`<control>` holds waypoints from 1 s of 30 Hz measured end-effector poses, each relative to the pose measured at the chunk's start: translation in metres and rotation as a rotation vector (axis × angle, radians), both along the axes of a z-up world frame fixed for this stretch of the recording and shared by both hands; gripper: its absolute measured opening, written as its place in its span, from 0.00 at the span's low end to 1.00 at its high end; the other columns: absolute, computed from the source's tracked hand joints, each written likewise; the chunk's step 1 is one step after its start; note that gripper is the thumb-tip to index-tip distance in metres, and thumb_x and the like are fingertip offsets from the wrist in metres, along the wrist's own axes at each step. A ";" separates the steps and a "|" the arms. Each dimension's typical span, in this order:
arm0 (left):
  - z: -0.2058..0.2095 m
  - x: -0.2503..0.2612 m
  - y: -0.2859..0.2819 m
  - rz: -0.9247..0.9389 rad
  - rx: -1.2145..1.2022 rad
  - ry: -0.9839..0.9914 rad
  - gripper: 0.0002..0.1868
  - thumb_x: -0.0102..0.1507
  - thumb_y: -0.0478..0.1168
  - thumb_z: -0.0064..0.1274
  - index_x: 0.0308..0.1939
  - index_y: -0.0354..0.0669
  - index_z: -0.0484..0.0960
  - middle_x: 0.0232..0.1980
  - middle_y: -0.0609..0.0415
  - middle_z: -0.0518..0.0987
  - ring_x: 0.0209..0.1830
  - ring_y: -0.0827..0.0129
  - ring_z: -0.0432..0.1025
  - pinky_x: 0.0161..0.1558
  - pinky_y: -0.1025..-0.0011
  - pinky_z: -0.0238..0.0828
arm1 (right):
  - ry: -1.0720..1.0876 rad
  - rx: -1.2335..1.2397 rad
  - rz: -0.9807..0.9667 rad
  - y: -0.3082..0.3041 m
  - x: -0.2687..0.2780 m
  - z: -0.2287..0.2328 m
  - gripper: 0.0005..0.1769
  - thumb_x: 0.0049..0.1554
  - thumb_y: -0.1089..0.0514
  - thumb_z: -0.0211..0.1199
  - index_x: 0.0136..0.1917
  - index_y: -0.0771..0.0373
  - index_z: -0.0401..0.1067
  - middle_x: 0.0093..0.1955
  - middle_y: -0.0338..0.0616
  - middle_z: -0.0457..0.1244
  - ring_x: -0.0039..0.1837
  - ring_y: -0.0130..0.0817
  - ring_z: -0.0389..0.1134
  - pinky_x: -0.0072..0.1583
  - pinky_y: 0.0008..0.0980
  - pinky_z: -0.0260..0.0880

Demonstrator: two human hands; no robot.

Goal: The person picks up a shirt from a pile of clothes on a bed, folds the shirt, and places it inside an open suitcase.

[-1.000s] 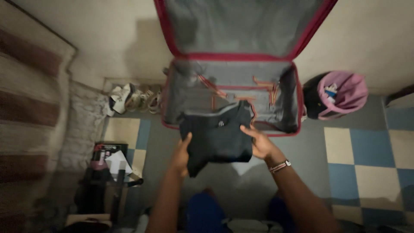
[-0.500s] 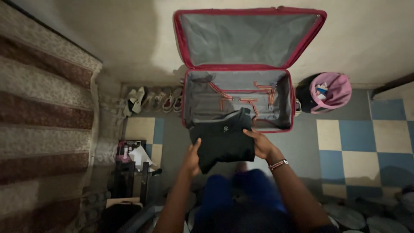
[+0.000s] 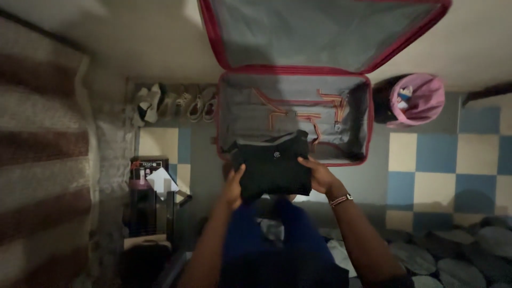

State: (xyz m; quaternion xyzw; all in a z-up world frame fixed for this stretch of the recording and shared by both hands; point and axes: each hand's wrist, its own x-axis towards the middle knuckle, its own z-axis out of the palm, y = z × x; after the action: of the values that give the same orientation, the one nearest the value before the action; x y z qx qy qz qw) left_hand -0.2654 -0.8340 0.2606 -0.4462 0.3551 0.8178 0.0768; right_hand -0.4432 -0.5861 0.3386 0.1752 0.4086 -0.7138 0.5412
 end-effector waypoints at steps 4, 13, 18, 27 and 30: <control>-0.021 -0.017 -0.028 0.018 0.081 -0.013 0.37 0.65 0.53 0.53 0.73 0.39 0.65 0.70 0.44 0.73 0.68 0.55 0.70 0.65 0.57 0.70 | -0.020 -0.072 -0.041 -0.026 -0.017 -0.035 0.32 0.60 0.54 0.62 0.73 0.67 0.59 0.67 0.56 0.63 0.66 0.48 0.67 0.68 0.47 0.68; -0.113 -0.072 -0.121 -0.333 -0.103 0.046 0.36 0.67 0.51 0.48 0.78 0.44 0.60 0.77 0.47 0.64 0.76 0.58 0.61 0.72 0.60 0.57 | -0.038 0.136 -0.132 -0.088 -0.035 -0.102 0.34 0.54 0.55 0.64 0.72 0.61 0.61 0.67 0.49 0.65 0.67 0.43 0.68 0.68 0.45 0.70; -0.149 -0.099 -0.128 -0.332 -0.114 -0.010 0.34 0.69 0.53 0.44 0.75 0.39 0.63 0.76 0.44 0.68 0.75 0.54 0.63 0.73 0.60 0.57 | -0.009 0.208 -0.096 -0.109 -0.056 -0.168 0.34 0.57 0.54 0.65 0.74 0.63 0.62 0.67 0.52 0.65 0.66 0.47 0.68 0.67 0.46 0.70; -0.214 -0.208 -0.152 -0.562 -0.889 -0.004 0.35 0.73 0.60 0.37 0.74 0.37 0.66 0.74 0.37 0.68 0.74 0.45 0.61 0.73 0.59 0.53 | 0.112 0.273 -0.184 -0.151 -0.125 -0.271 0.30 0.57 0.55 0.65 0.71 0.57 0.64 0.63 0.45 0.67 0.62 0.42 0.71 0.66 0.44 0.74; -0.223 -0.221 -0.153 -0.465 -0.889 0.027 0.38 0.71 0.63 0.38 0.76 0.41 0.60 0.74 0.39 0.69 0.74 0.46 0.64 0.71 0.59 0.57 | 0.312 0.378 -0.186 -0.161 -0.135 -0.315 0.25 0.61 0.52 0.66 0.69 0.61 0.70 0.59 0.46 0.68 0.58 0.39 0.70 0.60 0.41 0.71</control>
State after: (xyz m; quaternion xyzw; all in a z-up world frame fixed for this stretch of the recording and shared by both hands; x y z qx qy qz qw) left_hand -0.4862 -0.9872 0.0372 -0.3341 0.7604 0.5543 0.0549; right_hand -0.5780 -0.7468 0.0241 0.1980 0.5954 -0.6899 0.3611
